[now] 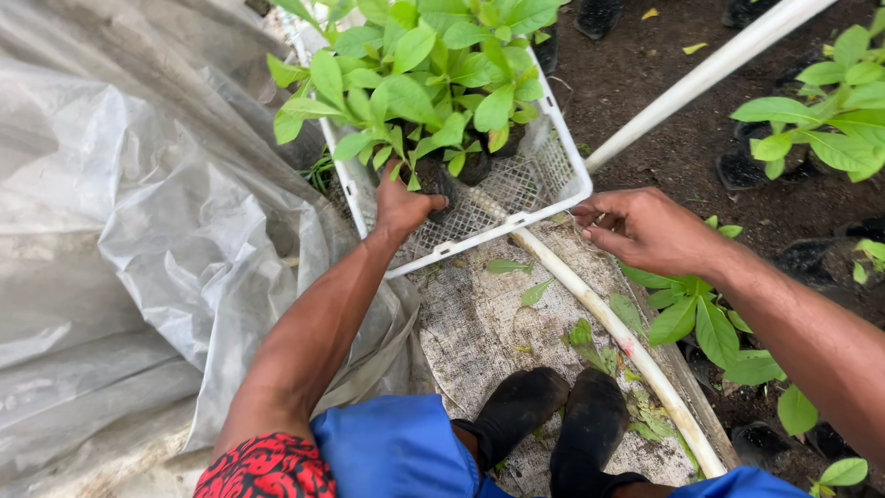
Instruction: The person picks up seedlings in black plastic bags from the ground, inspects them, and places them into a white plastic basket. The person repeats this process multiple times, moving along the row of seedlings.
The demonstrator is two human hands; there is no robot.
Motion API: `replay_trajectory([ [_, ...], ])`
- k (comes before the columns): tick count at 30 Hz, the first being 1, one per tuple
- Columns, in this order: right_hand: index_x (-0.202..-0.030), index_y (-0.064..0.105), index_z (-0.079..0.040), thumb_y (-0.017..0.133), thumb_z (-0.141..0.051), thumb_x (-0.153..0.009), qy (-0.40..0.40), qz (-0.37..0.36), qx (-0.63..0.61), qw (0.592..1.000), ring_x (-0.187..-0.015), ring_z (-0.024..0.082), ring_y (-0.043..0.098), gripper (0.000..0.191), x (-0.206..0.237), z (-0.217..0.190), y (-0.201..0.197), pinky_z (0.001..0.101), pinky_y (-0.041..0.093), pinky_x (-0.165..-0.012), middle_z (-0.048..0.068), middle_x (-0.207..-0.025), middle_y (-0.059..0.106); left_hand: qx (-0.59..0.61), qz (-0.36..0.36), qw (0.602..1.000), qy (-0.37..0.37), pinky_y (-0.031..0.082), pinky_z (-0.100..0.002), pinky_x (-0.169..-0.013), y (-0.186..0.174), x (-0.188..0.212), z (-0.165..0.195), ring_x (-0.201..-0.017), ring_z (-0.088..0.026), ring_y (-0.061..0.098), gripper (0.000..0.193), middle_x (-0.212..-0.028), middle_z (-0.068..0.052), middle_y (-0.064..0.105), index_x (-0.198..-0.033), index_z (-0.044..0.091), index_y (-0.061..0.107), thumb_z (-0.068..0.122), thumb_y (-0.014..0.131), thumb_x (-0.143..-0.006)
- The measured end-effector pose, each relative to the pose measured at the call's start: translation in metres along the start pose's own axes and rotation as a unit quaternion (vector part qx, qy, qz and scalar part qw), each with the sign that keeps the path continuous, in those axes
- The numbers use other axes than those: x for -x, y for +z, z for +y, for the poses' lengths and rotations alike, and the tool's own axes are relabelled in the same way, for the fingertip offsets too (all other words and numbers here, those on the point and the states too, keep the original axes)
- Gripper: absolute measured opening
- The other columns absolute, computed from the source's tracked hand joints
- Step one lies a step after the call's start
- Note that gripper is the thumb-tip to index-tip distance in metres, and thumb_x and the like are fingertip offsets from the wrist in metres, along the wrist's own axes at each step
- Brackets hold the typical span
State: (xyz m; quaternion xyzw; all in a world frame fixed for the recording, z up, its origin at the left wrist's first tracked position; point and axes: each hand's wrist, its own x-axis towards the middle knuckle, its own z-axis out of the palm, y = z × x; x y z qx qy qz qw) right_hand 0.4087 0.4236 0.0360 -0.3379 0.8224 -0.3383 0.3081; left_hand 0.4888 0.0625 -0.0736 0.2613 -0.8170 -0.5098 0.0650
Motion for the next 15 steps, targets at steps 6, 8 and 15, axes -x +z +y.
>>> replay_trajectory([
  [6, -0.126, 0.069, -0.008, 0.070, -0.019, -0.090, 0.027, 0.044, -0.021, 0.998, -0.091, 0.019, 0.078, 0.038, 0.040, 0.035, -0.022, 0.0370, 0.062, -0.079, 0.012, -0.108, 0.079, -0.152, 0.077, 0.980, 0.102, 0.039, -0.038, -0.117, 0.035, -0.043, -0.054, -0.129, -0.031, 0.052, 0.109, -0.138, -0.018, 0.055, -0.142, -0.002, 0.038, 0.023, 0.102, -0.057],
  [8, -0.128, 0.068, -0.009, 0.070, -0.020, -0.090, 0.086, 0.062, -0.018, 0.994, -0.087, 0.018, 0.078, 0.039, 0.063, 0.058, -0.038, 0.0367, 0.062, -0.075, 0.012, -0.105, 0.080, -0.209, 0.116, 0.958, 0.161, 0.040, -0.044, -0.116, 0.039, -0.041, -0.063, -0.132, -0.037, 0.046, 0.110, -0.142, -0.024, 0.046, -0.143, 0.003, 0.044, 0.032, 0.102, -0.054],
  [15, -0.103, 0.079, -0.007, 0.068, -0.014, -0.087, 0.255, 0.156, 0.012, 0.954, -0.080, 0.022, 0.076, 0.021, 0.178, 0.176, -0.060, 0.0414, 0.061, -0.076, 0.014, -0.094, 0.082, -0.211, 0.140, 0.966, 0.057, 0.031, -0.047, -0.117, 0.045, -0.016, -0.054, -0.137, -0.040, 0.043, 0.138, -0.148, -0.027, 0.044, -0.150, -0.018, 0.019, 0.053, 0.096, -0.060],
])
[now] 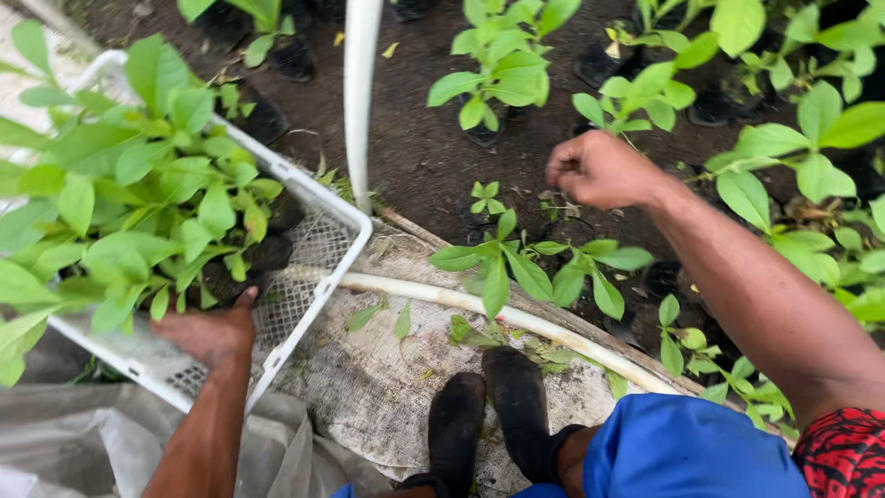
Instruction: The person picks up seedlings in black plastic bags from the ground, inspects them, and places them into a white plastic basket. The person repeats this process multiple times, moving along the row of seedlings.
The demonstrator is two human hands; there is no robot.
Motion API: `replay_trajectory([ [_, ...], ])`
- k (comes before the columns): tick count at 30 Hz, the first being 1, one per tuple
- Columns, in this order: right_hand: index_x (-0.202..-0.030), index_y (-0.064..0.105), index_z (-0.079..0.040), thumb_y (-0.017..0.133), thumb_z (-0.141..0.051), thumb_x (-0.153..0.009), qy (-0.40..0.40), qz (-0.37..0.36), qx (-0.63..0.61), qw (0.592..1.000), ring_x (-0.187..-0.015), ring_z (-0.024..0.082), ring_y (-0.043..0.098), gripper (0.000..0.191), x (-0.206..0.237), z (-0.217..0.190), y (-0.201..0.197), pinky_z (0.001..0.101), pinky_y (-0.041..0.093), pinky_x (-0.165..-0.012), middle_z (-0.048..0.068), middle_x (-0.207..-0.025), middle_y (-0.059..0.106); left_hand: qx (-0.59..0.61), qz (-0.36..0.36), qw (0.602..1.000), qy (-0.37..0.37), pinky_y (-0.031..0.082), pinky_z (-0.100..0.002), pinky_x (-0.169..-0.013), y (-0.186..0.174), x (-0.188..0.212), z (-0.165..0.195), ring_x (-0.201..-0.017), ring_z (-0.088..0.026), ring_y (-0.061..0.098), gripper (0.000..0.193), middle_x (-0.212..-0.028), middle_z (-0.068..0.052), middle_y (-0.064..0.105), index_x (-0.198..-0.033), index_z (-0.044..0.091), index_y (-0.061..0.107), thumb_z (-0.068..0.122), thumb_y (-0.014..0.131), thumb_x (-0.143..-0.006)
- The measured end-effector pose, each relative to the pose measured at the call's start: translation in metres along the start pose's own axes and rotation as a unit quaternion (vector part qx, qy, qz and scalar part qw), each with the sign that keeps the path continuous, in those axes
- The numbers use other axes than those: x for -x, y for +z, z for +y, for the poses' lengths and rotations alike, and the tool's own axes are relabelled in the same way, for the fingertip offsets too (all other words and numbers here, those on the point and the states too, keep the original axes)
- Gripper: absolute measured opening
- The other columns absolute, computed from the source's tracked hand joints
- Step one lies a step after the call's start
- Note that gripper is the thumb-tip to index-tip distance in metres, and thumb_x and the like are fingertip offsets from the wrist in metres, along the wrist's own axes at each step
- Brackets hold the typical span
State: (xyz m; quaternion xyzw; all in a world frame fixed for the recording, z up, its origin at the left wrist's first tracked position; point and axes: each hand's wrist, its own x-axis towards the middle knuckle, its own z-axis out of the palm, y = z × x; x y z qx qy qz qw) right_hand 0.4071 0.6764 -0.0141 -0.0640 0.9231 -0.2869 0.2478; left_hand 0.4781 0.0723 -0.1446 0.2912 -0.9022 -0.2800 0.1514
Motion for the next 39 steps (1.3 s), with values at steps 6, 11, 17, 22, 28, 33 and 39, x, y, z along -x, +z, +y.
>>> replay_trajectory([
  [6, -0.112, 0.073, -0.001, 0.060, -0.021, -0.095, 0.214, -0.074, 0.106, 0.968, -0.086, 0.027, 0.073, 0.030, 0.009, 0.089, 0.023, 0.0481, 0.054, -0.089, 0.021, -0.100, 0.076, -0.065, -0.341, 0.865, -0.363, 0.038, -0.062, -0.109, 0.011, -0.001, -0.011, -0.135, -0.054, 0.052, 0.118, -0.137, -0.035, 0.062, -0.129, -0.022, 0.062, 0.087, 0.067, -0.083],
  [11, -0.133, 0.056, 0.011, 0.040, -0.023, -0.106, 0.321, 0.125, -0.347, 0.873, -0.077, 0.031, 0.074, 0.046, 0.013, 0.097, 0.044, 0.0432, 0.063, -0.070, 0.023, -0.099, 0.069, -0.219, -0.341, 0.914, 0.020, 0.049, -0.050, -0.091, 0.019, 0.012, 0.031, -0.095, -0.046, 0.068, 0.090, -0.095, -0.030, 0.070, -0.095, -0.003, 0.077, 0.083, 0.053, -0.088],
  [17, -0.120, 0.063, 0.013, 0.047, -0.021, -0.102, 0.263, 0.230, -0.357, 0.866, -0.075, 0.026, 0.076, 0.041, 0.023, 0.087, 0.050, 0.0363, 0.065, -0.062, 0.020, -0.093, 0.069, -0.071, -0.256, 0.947, 0.182, 0.050, -0.045, -0.061, 0.004, 0.060, 0.166, -0.055, -0.027, 0.059, 0.064, -0.059, -0.015, 0.065, -0.066, 0.000, 0.070, 0.055, 0.065, -0.099],
  [22, -0.118, 0.062, 0.009, 0.046, -0.022, -0.104, 0.273, 0.244, -0.306, 0.879, -0.073, 0.022, 0.076, 0.038, 0.032, 0.082, 0.045, 0.0350, 0.064, -0.063, 0.017, -0.088, 0.072, 0.018, -0.306, 0.878, 0.368, 0.038, -0.036, -0.039, 0.019, 0.117, 0.251, -0.038, -0.014, 0.048, 0.050, -0.045, -0.001, 0.054, -0.055, 0.011, 0.058, 0.036, 0.076, -0.095],
  [28, -0.113, 0.066, 0.008, 0.045, -0.025, -0.105, 0.275, 0.252, -0.299, 0.878, -0.072, 0.021, 0.075, 0.039, 0.036, 0.079, 0.031, 0.0349, 0.062, -0.063, 0.016, -0.084, 0.073, 0.107, -0.412, 0.825, 0.373, 0.041, -0.031, -0.043, 0.044, 0.152, 0.299, -0.045, -0.010, 0.050, 0.046, -0.054, -0.003, 0.058, -0.058, 0.007, 0.056, 0.030, 0.078, -0.092],
  [33, -0.118, 0.066, 0.004, 0.048, -0.028, -0.106, 0.296, 0.312, -0.291, 0.855, -0.068, 0.023, 0.075, 0.038, 0.028, 0.088, 0.004, 0.0359, 0.064, -0.063, 0.016, -0.085, 0.075, 0.141, -0.431, 0.816, 0.359, 0.042, -0.031, -0.045, 0.064, 0.164, 0.326, -0.047, -0.008, 0.050, 0.043, -0.055, -0.002, 0.059, -0.062, 0.005, 0.058, 0.029, 0.079, -0.091],
  [39, -0.118, 0.070, 0.000, 0.054, -0.031, -0.103, 0.271, 0.351, -0.346, 0.827, -0.075, 0.024, 0.077, 0.039, 0.008, 0.095, -0.011, 0.0364, 0.066, -0.064, 0.014, -0.094, 0.074, 0.146, -0.453, 0.806, 0.351, 0.041, -0.028, -0.044, 0.084, 0.167, 0.348, -0.047, -0.006, 0.050, 0.040, -0.055, -0.001, 0.059, -0.064, 0.006, 0.059, 0.028, 0.079, -0.090],
])
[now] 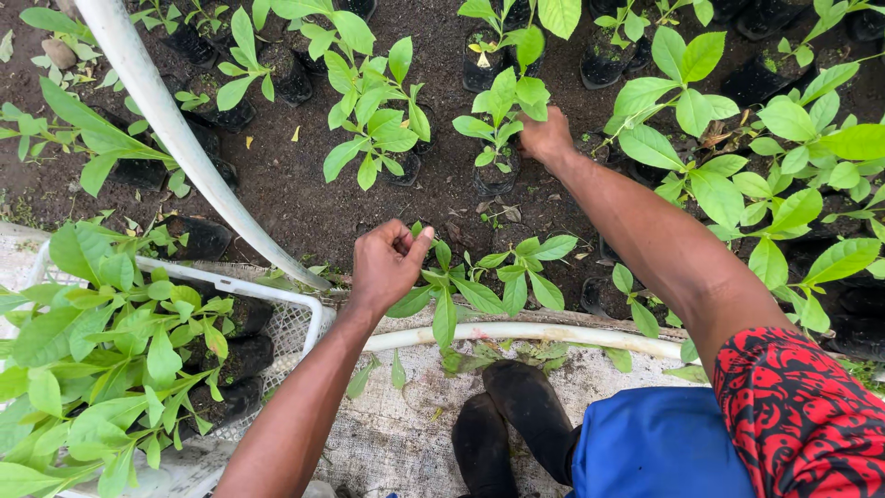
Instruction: The person picks up seedlings in black plastic bags from the ground, inspects them, and places them into a white plastic basket. The person repeats this process multiple times, moving along the row of seedlings.
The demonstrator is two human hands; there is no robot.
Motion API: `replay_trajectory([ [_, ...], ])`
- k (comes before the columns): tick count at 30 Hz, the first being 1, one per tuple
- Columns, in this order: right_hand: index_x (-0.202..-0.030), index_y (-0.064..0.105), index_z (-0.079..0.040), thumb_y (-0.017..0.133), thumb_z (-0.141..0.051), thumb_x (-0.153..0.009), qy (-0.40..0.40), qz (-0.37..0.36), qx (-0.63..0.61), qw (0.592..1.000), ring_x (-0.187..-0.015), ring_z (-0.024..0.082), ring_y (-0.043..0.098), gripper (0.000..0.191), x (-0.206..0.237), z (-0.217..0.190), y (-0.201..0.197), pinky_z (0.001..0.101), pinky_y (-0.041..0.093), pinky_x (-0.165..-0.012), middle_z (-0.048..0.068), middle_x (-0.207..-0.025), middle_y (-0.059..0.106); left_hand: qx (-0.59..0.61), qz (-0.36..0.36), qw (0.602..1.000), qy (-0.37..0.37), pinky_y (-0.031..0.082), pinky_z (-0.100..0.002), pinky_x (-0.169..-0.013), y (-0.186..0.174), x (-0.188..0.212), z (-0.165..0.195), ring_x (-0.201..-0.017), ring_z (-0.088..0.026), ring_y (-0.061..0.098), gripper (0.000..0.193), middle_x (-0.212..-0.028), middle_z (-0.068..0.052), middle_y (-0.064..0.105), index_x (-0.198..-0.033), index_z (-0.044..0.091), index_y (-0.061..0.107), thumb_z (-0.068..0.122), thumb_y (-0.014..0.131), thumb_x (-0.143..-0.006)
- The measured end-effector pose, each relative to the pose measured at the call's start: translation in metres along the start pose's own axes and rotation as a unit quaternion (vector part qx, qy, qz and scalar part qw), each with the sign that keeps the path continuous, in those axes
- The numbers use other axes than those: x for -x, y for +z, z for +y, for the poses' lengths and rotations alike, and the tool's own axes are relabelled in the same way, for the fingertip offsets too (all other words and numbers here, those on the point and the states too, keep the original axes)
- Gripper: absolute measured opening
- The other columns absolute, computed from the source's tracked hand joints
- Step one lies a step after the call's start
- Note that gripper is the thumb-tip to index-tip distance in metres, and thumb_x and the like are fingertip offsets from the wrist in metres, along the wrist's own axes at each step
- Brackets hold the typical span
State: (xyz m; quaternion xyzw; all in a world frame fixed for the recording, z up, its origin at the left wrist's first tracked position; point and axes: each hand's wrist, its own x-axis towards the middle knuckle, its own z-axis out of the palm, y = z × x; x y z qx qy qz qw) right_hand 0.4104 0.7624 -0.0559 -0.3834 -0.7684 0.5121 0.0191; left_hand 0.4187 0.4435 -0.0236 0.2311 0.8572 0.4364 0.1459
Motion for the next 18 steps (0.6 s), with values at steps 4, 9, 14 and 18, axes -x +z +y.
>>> replay_trajectory([
  [4, -0.113, 0.076, -0.001, 0.065, -0.027, -0.098, -0.152, 0.041, 0.136, 0.978, -0.086, 0.031, 0.075, 0.032, -0.005, 0.004, 0.002, 0.0420, 0.060, -0.071, 0.019, -0.099, 0.077, 0.021, 0.006, 1.000, 0.003, 0.040, -0.028, -0.044, 0.005, -0.007, 0.002, -0.048, -0.004, 0.047, 0.041, -0.054, -0.001, 0.056, -0.064, 0.005, 0.058, 0.028, 0.081, -0.089],
  [9, -0.124, 0.062, 0.001, 0.059, -0.014, -0.098, -0.120, 0.016, 0.148, 0.982, -0.091, 0.033, 0.075, 0.031, 0.002, -0.007, -0.005, 0.0389, 0.061, -0.077, 0.023, -0.111, 0.072, 0.026, 0.000, 1.000, 0.004, 0.040, -0.027, -0.045, 0.004, -0.013, 0.008, -0.048, -0.004, 0.047, 0.038, -0.054, 0.001, 0.057, -0.065, 0.006, 0.060, 0.027, 0.081, -0.089],
  [14, -0.143, 0.040, -0.001, 0.049, -0.010, -0.099, 0.006, -0.043, 0.032, 0.999, -0.086, 0.027, 0.079, 0.046, 0.011, -0.031, -0.047, 0.0302, 0.062, -0.073, 0.023, -0.121, 0.058, 0.051, -0.007, 0.999, 0.004, 0.043, -0.025, -0.048, 0.003, -0.016, 0.018, -0.053, -0.003, 0.051, 0.037, -0.059, 0.003, 0.059, -0.068, 0.006, 0.059, 0.027, 0.081, -0.089],
  [18, -0.118, 0.057, 0.012, 0.042, -0.008, -0.106, -0.032, -0.103, 0.058, 0.993, -0.089, 0.026, 0.079, 0.028, 0.024, -0.039, -0.093, 0.0293, 0.062, -0.076, 0.029, -0.104, 0.068, 0.104, -0.002, 0.994, 0.028, 0.048, -0.025, -0.054, 0.010, -0.022, 0.035, -0.062, -0.005, 0.054, 0.034, -0.073, 0.000, 0.062, -0.077, 0.004, 0.059, 0.025, 0.082, -0.089],
])
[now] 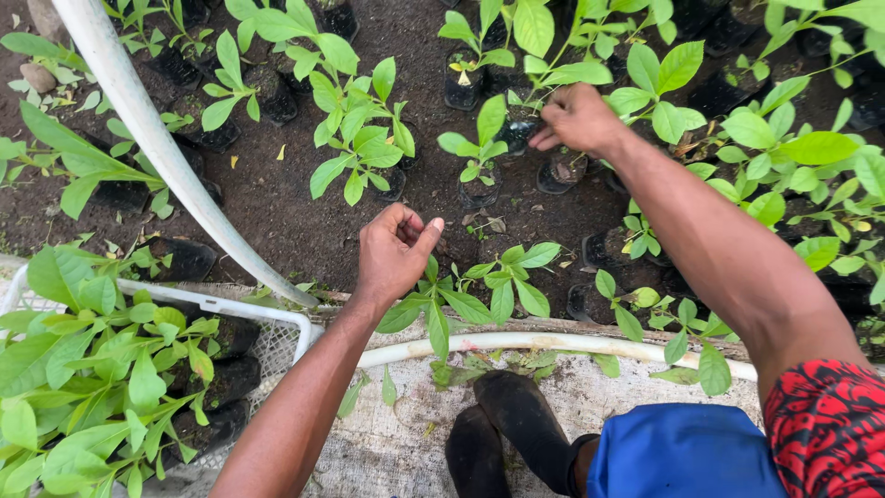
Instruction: The person picks up seedlings in black plastic bags from the ground, inspects them, and places them into a white plastic basket. The person repeats this process multiple times, moving along the row of seedlings.
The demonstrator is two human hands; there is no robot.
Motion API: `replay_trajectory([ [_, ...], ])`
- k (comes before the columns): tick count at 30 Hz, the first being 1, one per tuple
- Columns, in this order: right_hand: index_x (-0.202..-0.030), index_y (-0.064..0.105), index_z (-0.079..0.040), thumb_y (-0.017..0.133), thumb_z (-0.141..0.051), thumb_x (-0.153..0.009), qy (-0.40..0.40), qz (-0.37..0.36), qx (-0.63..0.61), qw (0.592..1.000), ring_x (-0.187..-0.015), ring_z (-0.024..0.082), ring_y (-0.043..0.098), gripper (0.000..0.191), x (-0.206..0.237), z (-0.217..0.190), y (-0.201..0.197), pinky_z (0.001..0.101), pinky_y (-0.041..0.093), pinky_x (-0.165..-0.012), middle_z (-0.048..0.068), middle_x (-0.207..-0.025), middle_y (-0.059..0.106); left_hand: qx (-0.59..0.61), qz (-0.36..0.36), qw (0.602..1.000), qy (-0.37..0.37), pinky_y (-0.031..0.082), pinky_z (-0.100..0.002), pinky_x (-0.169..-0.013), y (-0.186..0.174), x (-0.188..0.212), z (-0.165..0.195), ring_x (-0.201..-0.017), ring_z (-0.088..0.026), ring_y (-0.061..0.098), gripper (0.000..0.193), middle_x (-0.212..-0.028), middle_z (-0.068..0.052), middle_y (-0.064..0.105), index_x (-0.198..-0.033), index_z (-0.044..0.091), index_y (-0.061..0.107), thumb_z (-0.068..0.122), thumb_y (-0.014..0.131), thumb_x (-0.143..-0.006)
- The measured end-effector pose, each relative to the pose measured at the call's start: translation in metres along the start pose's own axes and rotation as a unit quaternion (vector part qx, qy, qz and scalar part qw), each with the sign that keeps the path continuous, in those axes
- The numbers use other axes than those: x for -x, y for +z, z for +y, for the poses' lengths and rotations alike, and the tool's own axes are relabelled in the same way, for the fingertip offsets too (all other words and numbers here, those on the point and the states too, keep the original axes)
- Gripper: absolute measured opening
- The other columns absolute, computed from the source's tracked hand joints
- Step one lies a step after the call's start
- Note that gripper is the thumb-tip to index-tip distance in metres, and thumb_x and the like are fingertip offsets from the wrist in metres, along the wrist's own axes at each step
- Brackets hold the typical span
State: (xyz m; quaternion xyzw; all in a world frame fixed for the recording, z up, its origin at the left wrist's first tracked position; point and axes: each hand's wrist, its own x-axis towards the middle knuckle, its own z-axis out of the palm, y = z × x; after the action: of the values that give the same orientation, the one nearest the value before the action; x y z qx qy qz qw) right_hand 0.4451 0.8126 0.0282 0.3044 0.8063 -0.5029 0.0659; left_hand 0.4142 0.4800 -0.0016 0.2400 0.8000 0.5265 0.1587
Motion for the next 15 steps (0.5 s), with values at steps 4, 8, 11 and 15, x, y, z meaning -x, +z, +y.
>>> replay_trajectory([
  [4, -0.102, 0.063, 0.015, 0.041, -0.004, -0.105, -0.027, -0.049, 0.008, 0.998, -0.087, 0.028, 0.079, 0.029, 0.037, -0.007, -0.032, 0.0303, 0.062, -0.076, 0.029, -0.096, 0.071, -0.007, -0.010, 0.999, 0.046, 0.058, -0.029, -0.073, 0.016, -0.004, 0.027, -0.087, -0.013, 0.064, 0.037, -0.099, -0.008, 0.066, -0.102, 0.004, 0.060, 0.024, 0.085, -0.084],
  [8, -0.096, 0.067, 0.013, 0.040, -0.001, -0.099, -0.043, -0.136, 0.030, 0.989, -0.082, 0.030, 0.080, 0.030, 0.071, -0.018, -0.032, 0.0340, 0.063, -0.071, 0.028, -0.094, 0.074, -0.003, -0.029, 0.992, 0.126, 0.054, -0.037, -0.096, 0.028, 0.002, 0.053, -0.117, -0.022, 0.060, 0.074, -0.124, -0.018, 0.060, -0.128, -0.002, 0.051, 0.026, 0.094, -0.075],
  [11, -0.098, 0.071, 0.010, 0.046, -0.006, -0.101, -0.092, -0.228, 0.056, 0.968, -0.079, 0.026, 0.081, 0.031, 0.085, -0.020, -0.007, 0.0339, 0.068, -0.072, 0.024, -0.095, 0.078, 0.068, -0.068, 0.986, 0.136, 0.051, -0.038, -0.102, 0.029, 0.010, 0.060, -0.120, -0.023, 0.061, 0.091, -0.127, -0.018, 0.062, -0.138, -0.002, 0.046, 0.024, 0.097, -0.068],
  [15, -0.110, 0.067, 0.004, 0.048, -0.012, -0.102, -0.157, -0.289, -0.015, 0.944, -0.078, 0.021, 0.078, 0.026, 0.089, -0.024, 0.036, 0.0338, 0.067, -0.071, 0.015, -0.098, 0.076, 0.194, -0.147, 0.969, 0.027, 0.059, -0.035, -0.098, 0.016, 0.023, 0.049, -0.108, -0.017, 0.070, 0.077, -0.119, -0.011, 0.072, -0.134, 0.002, 0.056, 0.018, 0.095, -0.069],
])
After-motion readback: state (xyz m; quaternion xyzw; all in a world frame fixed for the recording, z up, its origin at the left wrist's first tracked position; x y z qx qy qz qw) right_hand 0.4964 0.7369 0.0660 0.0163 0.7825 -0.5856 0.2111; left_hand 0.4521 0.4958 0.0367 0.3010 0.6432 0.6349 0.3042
